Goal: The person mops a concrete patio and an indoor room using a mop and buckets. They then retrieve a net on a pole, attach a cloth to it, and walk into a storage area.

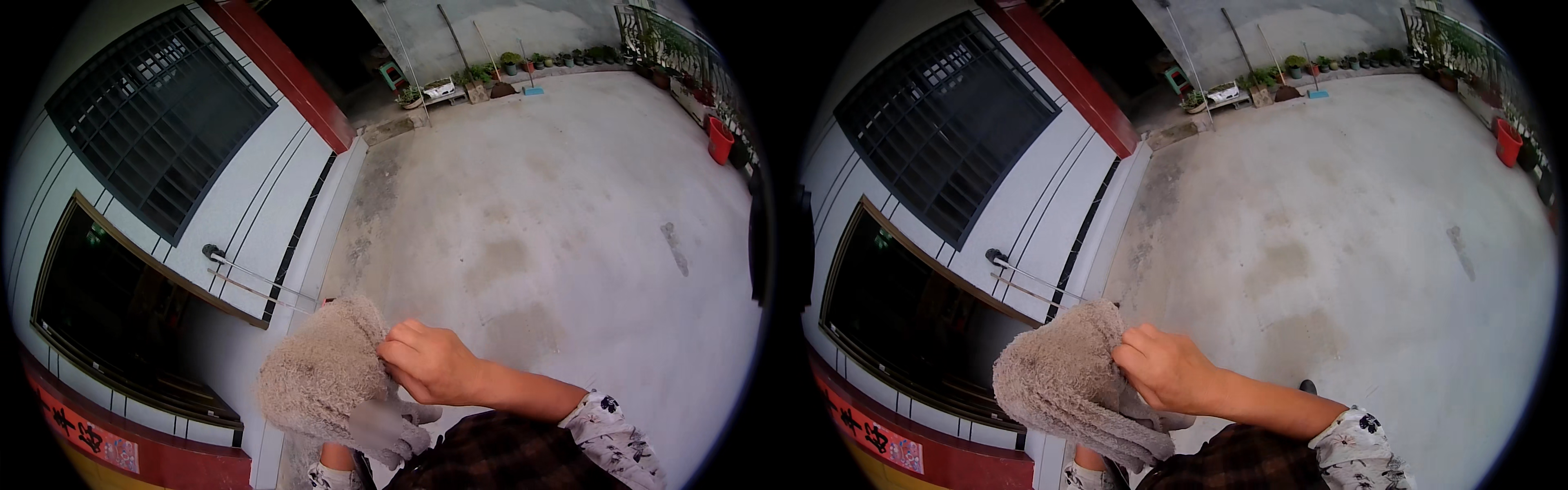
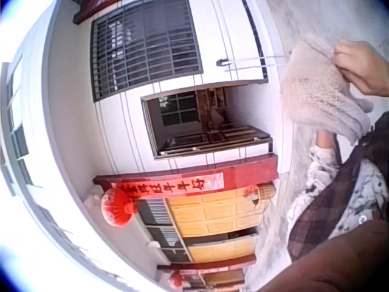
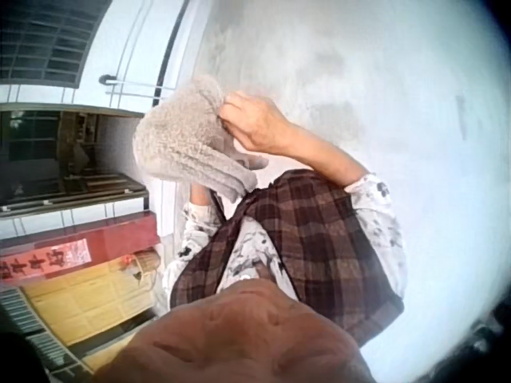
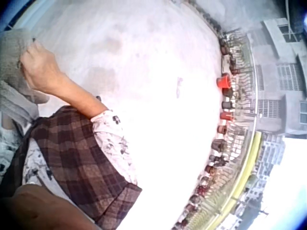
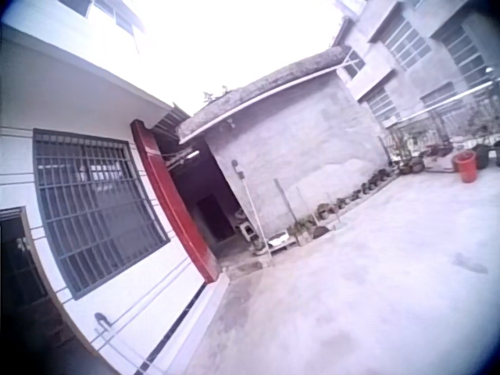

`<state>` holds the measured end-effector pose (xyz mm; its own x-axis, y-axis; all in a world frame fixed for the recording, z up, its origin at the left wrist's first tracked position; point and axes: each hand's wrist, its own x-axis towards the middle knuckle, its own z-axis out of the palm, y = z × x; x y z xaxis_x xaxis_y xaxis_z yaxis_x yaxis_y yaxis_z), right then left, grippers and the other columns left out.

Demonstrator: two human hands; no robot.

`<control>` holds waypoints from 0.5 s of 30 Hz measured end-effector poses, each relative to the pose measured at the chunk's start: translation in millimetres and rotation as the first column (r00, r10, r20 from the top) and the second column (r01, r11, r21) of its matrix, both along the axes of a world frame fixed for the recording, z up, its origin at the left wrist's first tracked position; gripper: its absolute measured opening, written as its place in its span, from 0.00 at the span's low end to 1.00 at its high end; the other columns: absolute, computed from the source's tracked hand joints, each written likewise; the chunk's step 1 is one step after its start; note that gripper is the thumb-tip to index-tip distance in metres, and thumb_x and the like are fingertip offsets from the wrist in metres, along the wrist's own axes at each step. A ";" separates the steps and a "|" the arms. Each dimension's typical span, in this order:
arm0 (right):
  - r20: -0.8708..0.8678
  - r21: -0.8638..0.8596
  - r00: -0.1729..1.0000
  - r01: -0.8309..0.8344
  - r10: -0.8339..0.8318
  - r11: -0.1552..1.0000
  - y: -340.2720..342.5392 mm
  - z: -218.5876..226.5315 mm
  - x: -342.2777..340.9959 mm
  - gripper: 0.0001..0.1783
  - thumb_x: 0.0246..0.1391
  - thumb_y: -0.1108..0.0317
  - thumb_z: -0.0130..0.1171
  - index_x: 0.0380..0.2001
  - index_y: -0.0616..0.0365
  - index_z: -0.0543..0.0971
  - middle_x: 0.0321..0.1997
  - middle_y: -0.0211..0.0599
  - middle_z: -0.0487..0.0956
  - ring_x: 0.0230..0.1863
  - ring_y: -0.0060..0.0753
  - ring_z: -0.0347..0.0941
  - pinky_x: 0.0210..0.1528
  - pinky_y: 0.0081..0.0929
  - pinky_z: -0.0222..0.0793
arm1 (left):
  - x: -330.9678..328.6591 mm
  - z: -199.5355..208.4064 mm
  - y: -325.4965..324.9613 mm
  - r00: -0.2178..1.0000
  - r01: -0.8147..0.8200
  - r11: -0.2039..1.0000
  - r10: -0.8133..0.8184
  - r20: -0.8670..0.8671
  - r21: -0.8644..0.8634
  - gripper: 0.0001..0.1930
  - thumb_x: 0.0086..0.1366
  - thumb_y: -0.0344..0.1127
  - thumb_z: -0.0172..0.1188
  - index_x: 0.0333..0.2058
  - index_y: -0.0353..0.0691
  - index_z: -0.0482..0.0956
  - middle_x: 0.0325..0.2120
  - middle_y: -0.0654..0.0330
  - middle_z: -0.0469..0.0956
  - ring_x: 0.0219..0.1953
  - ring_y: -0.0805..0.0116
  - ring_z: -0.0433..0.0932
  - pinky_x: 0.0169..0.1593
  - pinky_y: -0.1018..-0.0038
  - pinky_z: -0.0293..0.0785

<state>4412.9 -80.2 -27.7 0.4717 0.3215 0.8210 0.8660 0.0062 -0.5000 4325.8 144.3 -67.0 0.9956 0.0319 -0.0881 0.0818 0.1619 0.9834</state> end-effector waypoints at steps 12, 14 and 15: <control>-0.777 0.596 -0.003 -0.322 0.629 0.735 32.9 -92.9 224.0 0.23 0.56 0.58 0.48 0.51 0.60 0.66 0.52 0.37 0.69 0.50 0.30 0.68 0.51 0.23 0.65 | 251.7 5.6 -12.8 0.940 -0.252 0.964 0.265 0.213 -0.088 0.42 0.28 0.26 0.61 0.51 0.31 0.62 0.45 0.53 0.70 0.47 0.57 0.70 0.49 0.66 0.68; -0.720 0.686 -0.092 -0.240 0.687 0.687 32.5 -99.3 276.9 0.30 0.58 0.49 0.40 0.56 0.58 0.59 0.57 0.40 0.65 0.55 0.33 0.62 0.55 0.29 0.60 | 312.0 12.5 -5.0 0.912 -0.334 0.933 0.357 0.204 -0.136 0.39 0.30 0.26 0.60 0.50 0.29 0.63 0.43 0.53 0.72 0.45 0.58 0.72 0.47 0.67 0.69; -0.669 0.721 -0.009 -0.252 0.743 0.646 25.6 -101.9 294.3 0.35 0.58 0.43 0.36 0.60 0.57 0.53 0.59 0.42 0.61 0.59 0.37 0.57 0.58 0.34 0.56 | 330.4 20.5 0.9 0.911 -0.319 0.939 0.341 0.231 -0.127 0.39 0.31 0.26 0.60 0.50 0.29 0.63 0.42 0.53 0.72 0.44 0.59 0.73 0.47 0.68 0.69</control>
<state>4707.3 -54.7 -129.5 0.7090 0.7022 0.0649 -0.4935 0.5599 -0.6656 4656.2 145.2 -46.6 0.9200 0.3658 0.1406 -0.2327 0.2211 0.9471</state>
